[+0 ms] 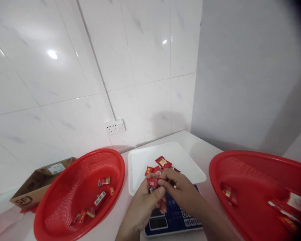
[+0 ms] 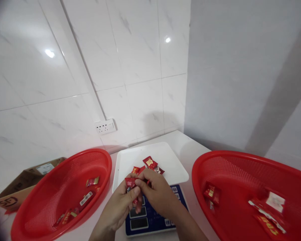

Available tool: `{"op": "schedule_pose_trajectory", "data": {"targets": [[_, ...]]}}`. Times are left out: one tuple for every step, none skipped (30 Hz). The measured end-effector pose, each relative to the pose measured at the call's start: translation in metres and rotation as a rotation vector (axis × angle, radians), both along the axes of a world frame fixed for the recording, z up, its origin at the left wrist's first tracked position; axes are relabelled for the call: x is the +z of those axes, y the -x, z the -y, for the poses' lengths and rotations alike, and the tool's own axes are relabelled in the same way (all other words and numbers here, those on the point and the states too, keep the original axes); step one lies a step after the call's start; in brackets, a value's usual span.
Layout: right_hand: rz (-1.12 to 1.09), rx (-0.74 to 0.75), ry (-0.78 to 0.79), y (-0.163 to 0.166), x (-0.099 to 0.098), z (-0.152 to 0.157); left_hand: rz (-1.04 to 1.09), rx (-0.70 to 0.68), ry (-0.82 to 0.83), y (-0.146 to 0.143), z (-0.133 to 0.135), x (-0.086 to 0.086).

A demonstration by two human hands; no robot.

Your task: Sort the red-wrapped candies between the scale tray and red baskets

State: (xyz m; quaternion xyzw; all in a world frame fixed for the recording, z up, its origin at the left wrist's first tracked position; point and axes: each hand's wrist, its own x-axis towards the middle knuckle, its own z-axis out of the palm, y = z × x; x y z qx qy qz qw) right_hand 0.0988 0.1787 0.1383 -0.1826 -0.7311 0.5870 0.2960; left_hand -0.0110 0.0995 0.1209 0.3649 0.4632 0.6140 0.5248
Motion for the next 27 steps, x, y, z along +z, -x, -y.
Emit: {"op": "schedule_pose_trajectory", "data": {"targets": [[-0.01, 0.044, 0.064, 0.0, 0.0, 0.0, -0.047, -0.001, 0.0, 0.0, 0.0, 0.0], [-0.018, 0.083, 0.116, 0.0, 0.001, 0.0, -0.094, 0.002, -0.004, 0.0, 0.0, 0.001], [-0.023, 0.097, 0.142, 0.0, 0.001, -0.001, -0.139, 0.014, -0.019, 0.0, 0.0, 0.002], [-0.023, 0.074, 0.13, -0.001, 0.002, -0.002, -0.18, 0.042, -0.037, 0.0, 0.0, 0.004], [-0.013, 0.019, 0.086, -0.001, 0.003, -0.003, -0.214, 0.082, -0.054, 0.0, 0.0, 0.007], [0.005, -0.049, 0.031, -0.001, 0.004, -0.004, -0.239, 0.128, -0.065, 0.001, -0.001, 0.008], [0.029, -0.109, -0.021, -0.001, 0.005, -0.006, -0.257, 0.169, -0.073, 0.001, -0.001, 0.01], [0.054, -0.151, -0.063, -0.002, 0.006, -0.007, -0.269, 0.203, -0.073, 0.002, -0.002, 0.01], [0.08, -0.169, -0.091, -0.002, 0.007, -0.007, -0.277, 0.225, -0.067, 0.003, -0.003, 0.01], [0.1, -0.168, -0.106, -0.003, 0.007, -0.008, -0.286, 0.24, -0.062, 0.004, -0.003, 0.01], [0.111, -0.153, -0.115, -0.003, 0.007, -0.007, -0.299, 0.259, -0.06, 0.005, -0.003, 0.009], [0.119, -0.13, -0.123, -0.004, 0.007, -0.007, -0.318, 0.284, -0.06, 0.005, -0.003, 0.008], [0.125, -0.103, -0.13, -0.004, 0.007, -0.006, -0.342, 0.312, -0.062, 0.005, -0.002, 0.008], [0.13, -0.075, -0.135, -0.004, 0.007, -0.005, -0.368, 0.337, -0.067, 0.005, -0.001, 0.008], [0.132, -0.051, -0.143, -0.004, 0.006, -0.004, -0.392, 0.353, -0.071, 0.004, 0.0, 0.009], [0.131, -0.037, -0.152, -0.005, 0.006, -0.003, -0.407, 0.36, -0.071, 0.003, 0.001, 0.01], [0.124, -0.038, -0.157, -0.005, 0.005, -0.003, -0.416, 0.358, -0.07, 0.002, 0.001, 0.011], [0.102, -0.059, -0.152, -0.005, 0.005, -0.003, -0.419, 0.357, -0.07, 0.002, 0.002, 0.012], [0.063, -0.102, -0.133, -0.005, 0.004, -0.003, -0.419, 0.363, -0.07, 0.001, 0.002, 0.013], [0.01, -0.16, -0.094, -0.005, 0.004, -0.004, -0.416, 0.381, -0.07, 0.002, 0.002, 0.014], [-0.063, -0.234, -0.033, -0.006, 0.003, -0.006, -0.408, 0.41, -0.068, 0.003, 0.002, 0.014], [-0.158, -0.319, 0.047, -0.006, 0.003, -0.009, -0.393, 0.447, -0.064, 0.004, 0.002, 0.014], [-0.277, -0.408, 0.14, -0.007, 0.003, -0.013, -0.373, 0.486, -0.055, 0.007, 0.001, 0.013], [-0.408, -0.487, 0.244, -0.009, 0.003, -0.016, -0.355, 0.523, -0.045, 0.009, 0.001, 0.012], [-0.534, -0.542, 0.352, -0.01, 0.004, -0.02, -0.349, 0.55, -0.038, 0.012, 0.0, 0.011], [-0.643, -0.569, 0.457, -0.011, 0.005, -0.023, -0.36, 0.566, -0.033, 0.014, -0.001, 0.01], [-0.722, -0.573, 0.556, -0.012, 0.007, -0.025, -0.391, 0.568, -0.03, 0.017, -0.002, 0.009]]}}
